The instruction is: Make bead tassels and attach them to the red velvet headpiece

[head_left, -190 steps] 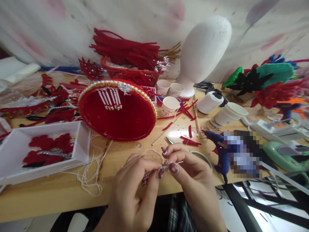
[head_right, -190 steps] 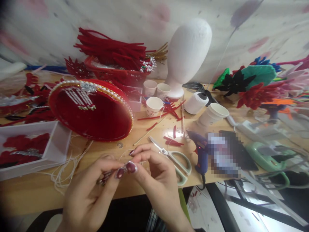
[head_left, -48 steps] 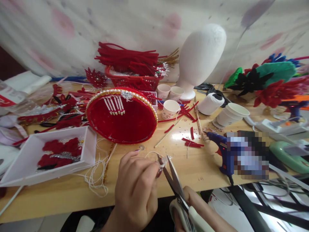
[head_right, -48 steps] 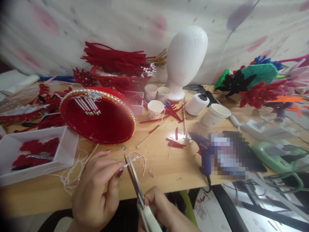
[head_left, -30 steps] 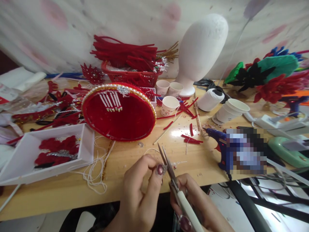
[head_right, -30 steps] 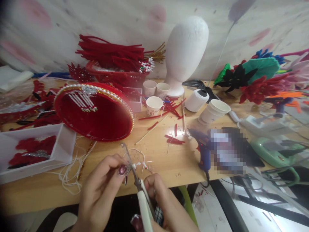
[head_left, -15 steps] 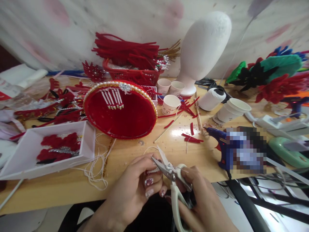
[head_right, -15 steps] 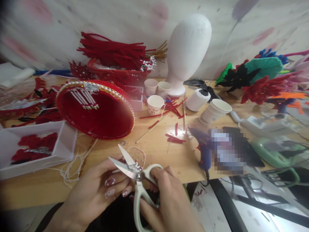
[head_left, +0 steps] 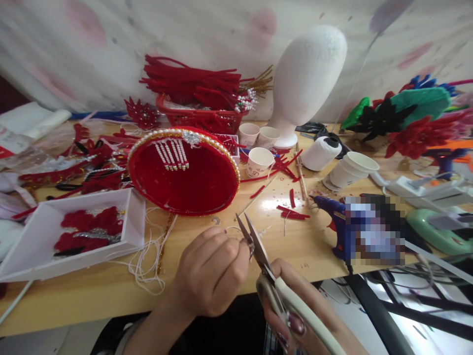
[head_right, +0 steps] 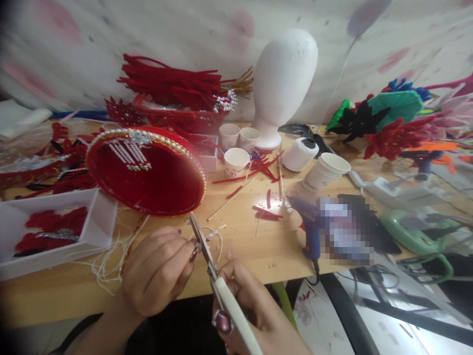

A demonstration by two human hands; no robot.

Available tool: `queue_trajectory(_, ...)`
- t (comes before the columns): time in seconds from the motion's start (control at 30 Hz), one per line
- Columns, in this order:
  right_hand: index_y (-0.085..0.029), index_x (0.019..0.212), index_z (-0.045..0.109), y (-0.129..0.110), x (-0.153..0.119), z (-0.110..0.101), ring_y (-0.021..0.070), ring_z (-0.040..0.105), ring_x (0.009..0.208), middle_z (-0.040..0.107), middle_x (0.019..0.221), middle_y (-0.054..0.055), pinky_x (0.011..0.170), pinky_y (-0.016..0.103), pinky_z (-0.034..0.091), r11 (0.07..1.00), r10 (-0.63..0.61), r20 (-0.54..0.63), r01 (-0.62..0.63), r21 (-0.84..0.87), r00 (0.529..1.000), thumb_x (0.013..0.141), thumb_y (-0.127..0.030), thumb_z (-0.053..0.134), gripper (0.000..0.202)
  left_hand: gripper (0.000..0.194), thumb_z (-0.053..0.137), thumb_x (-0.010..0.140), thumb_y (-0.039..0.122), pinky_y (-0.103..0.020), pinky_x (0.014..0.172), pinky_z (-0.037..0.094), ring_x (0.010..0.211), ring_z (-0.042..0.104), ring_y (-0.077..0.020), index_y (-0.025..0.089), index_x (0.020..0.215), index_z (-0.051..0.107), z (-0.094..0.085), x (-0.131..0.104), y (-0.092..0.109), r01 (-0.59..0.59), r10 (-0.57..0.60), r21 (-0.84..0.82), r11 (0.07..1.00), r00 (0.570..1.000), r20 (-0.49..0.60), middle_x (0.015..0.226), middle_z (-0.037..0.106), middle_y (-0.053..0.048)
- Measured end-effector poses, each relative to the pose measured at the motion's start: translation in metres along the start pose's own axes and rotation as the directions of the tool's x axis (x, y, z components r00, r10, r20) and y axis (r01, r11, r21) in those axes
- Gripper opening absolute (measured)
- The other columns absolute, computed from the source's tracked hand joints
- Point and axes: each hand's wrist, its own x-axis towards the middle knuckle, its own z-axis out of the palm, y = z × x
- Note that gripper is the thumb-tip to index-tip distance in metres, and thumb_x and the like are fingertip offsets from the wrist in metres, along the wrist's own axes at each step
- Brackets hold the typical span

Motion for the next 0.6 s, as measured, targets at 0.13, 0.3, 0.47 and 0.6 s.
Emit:
queue_trajectory(0.13,-0.027,0.097,0.051,0.002,-0.006,-0.013,0.0096,0.036,0.06,0.048,0.076,-0.005,0.054,0.021,0.035,0.992,0.03,-0.002,-0.03,-0.121,1.0,0.08,-0.052,0.075,0.039,0.014,0.05,0.093,0.007,-0.023,0.069,0.053,0.071,0.06,-0.0125,0.019,0.094,0.056,-0.004,-0.001,0.004,0.491,-0.498,-0.252,0.834,0.866,0.041,0.077,0.062,0.0)
queue_trajectory(0.3,-0.024,0.093,0.063,0.008,-0.013,-0.038,0.0163,0.055,0.066,0.062,0.076,0.002,0.059,0.026,0.047,0.935,-0.181,-0.18,0.113,-0.336,0.967,0.079,-0.06,0.072,0.04,0.015,0.049,0.1,0.017,-0.015,0.064,0.05,0.066,0.059,-0.007,0.023,0.09,0.056,-0.011,0.003,0.01,0.723,-0.768,-0.474,0.503,0.625,0.138,0.073,0.059,0.005)
queue_trajectory(0.47,-0.025,0.099,0.07,0.012,0.002,-0.046,0.0178,0.062,0.067,0.071,0.08,0.003,0.063,0.027,0.051,0.851,-0.369,-0.52,0.055,-0.522,0.771,0.083,-0.051,0.072,0.03,0.014,0.049,0.102,0.019,-0.014,0.068,0.052,0.07,0.063,-0.0061,0.024,0.093,0.058,-0.012,0.006,0.012,0.72,-0.779,-0.554,0.418,0.598,0.188,0.075,0.063,0.006)
queue_trajectory(0.6,-0.023,0.095,0.068,0.016,0.005,-0.046,0.0189,0.061,0.064,0.068,0.072,0.002,0.06,0.027,0.051,0.854,-0.405,-0.532,0.1,-0.511,0.743,0.08,-0.049,0.076,0.031,0.015,0.049,0.1,0.011,-0.019,0.075,0.054,0.076,0.064,-0.0077,0.024,0.099,0.058,-0.012,0.002,0.013,0.682,-0.729,-0.541,0.492,0.662,0.172,0.08,0.063,0.005)
